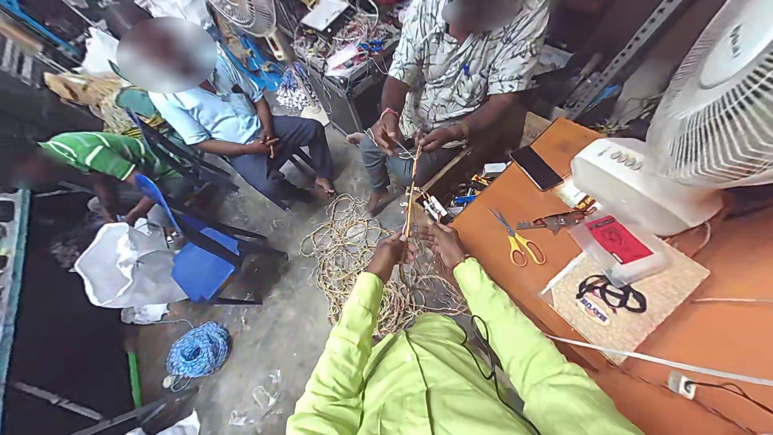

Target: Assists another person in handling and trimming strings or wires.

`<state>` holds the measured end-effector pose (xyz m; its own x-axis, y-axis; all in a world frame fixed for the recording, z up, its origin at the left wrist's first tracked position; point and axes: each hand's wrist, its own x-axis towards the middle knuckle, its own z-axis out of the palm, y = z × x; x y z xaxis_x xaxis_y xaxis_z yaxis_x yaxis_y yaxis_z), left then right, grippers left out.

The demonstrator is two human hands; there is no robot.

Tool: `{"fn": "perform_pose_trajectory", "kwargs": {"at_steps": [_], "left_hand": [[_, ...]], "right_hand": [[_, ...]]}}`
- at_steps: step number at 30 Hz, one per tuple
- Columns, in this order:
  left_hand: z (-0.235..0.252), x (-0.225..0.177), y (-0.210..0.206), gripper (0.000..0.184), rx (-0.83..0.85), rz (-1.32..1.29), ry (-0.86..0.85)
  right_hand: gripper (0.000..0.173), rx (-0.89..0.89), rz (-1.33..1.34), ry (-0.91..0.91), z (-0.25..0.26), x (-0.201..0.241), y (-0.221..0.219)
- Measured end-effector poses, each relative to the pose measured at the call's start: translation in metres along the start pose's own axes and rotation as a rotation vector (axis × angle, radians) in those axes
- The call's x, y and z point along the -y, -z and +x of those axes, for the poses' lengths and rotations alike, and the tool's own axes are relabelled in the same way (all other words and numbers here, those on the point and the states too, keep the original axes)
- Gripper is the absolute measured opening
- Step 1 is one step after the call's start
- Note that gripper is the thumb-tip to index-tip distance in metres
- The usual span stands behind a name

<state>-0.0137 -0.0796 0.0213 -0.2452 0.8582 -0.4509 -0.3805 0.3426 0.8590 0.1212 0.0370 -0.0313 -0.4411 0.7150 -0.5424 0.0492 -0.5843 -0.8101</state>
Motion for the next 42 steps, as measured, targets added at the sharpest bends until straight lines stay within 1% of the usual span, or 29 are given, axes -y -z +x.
{"fn": "perform_pose_trajectory", "kwargs": {"at_steps": [3, 6, 10, 12, 14, 16, 19, 21, 22, 24, 25, 26, 27, 28, 31, 33, 35, 38, 42], "left_hand": [[-0.001, -0.005, -0.009, 0.035, 0.0, 0.012, 0.034], [-0.001, -0.002, -0.009, 0.036, -0.007, -0.013, 0.021], [-0.004, 0.0, -0.004, 0.034, 0.001, 0.029, 0.015], [-0.003, 0.003, -0.005, 0.034, 0.018, 0.07, 0.022], [-0.002, 0.005, -0.009, 0.034, 0.03, 0.094, 0.031], [-0.003, 0.006, -0.013, 0.033, 0.039, 0.107, 0.044], [-0.001, -0.001, -0.009, 0.029, 0.026, 0.125, 0.093], [0.005, -0.012, -0.002, 0.028, -0.102, 0.263, 0.086], [0.01, -0.019, 0.002, 0.029, -0.205, 0.364, 0.027], [0.027, -0.034, 0.011, 0.032, -0.412, 0.517, -0.167], [0.04, -0.044, 0.014, 0.033, -0.468, 0.56, -0.255], [0.057, -0.054, 0.016, 0.034, -0.483, 0.582, -0.307], [0.074, -0.062, 0.016, 0.034, -0.463, 0.59, -0.317], [0.093, -0.068, 0.015, 0.035, -0.43, 0.577, -0.297], [0.139, -0.077, 0.005, 0.038, -0.318, 0.56, -0.144], [0.163, -0.076, -0.004, 0.037, -0.266, 0.454, -0.044], [0.176, -0.071, -0.016, 0.036, -0.215, 0.29, 0.041], [0.188, -0.064, -0.03, 0.04, -0.148, 0.068, 0.126], [0.191, -0.073, -0.046, 0.038, -0.142, -0.185, 0.216]], "right_hand": [[0.038, 0.056, -0.101, 0.007, 0.014, 0.027, -0.026], [0.033, 0.05, -0.067, 0.039, 0.013, 0.039, -0.039], [0.031, 0.04, 0.105, -0.007, 0.0, 0.033, -0.038], [0.033, 0.057, 0.125, 0.004, -0.004, 0.026, -0.035], [0.032, 0.059, 0.054, 0.057, -0.006, 0.023, -0.032], [0.029, 0.015, -0.05, 0.077, -0.007, 0.025, -0.029], [0.027, -0.024, -0.205, 0.078, -0.011, 0.041, -0.025], [0.029, -0.011, -0.304, 0.102, -0.012, 0.051, -0.022], [0.029, -0.004, -0.341, 0.114, -0.011, 0.055, -0.021], [0.028, 0.005, -0.393, 0.117, -0.011, 0.057, -0.022], [0.027, 0.006, -0.411, 0.114, -0.011, 0.058, -0.023], [0.028, 0.015, -0.423, 0.111, -0.01, 0.058, -0.024], [0.028, 0.019, -0.43, 0.113, -0.009, 0.055, -0.025], [0.027, 0.02, -0.424, 0.114, -0.008, 0.051, -0.024], [0.028, 0.013, -0.373, 0.122, -0.005, 0.043, -0.023], [0.029, 0.018, -0.365, 0.127, -0.005, 0.044, -0.02], [0.028, 0.011, -0.392, 0.13, -0.006, 0.043, -0.016], [0.029, -0.002, -0.449, 0.128, -0.008, 0.046, -0.014], [0.027, -0.011, -0.455, 0.128, -0.008, 0.055, -0.018]]}}
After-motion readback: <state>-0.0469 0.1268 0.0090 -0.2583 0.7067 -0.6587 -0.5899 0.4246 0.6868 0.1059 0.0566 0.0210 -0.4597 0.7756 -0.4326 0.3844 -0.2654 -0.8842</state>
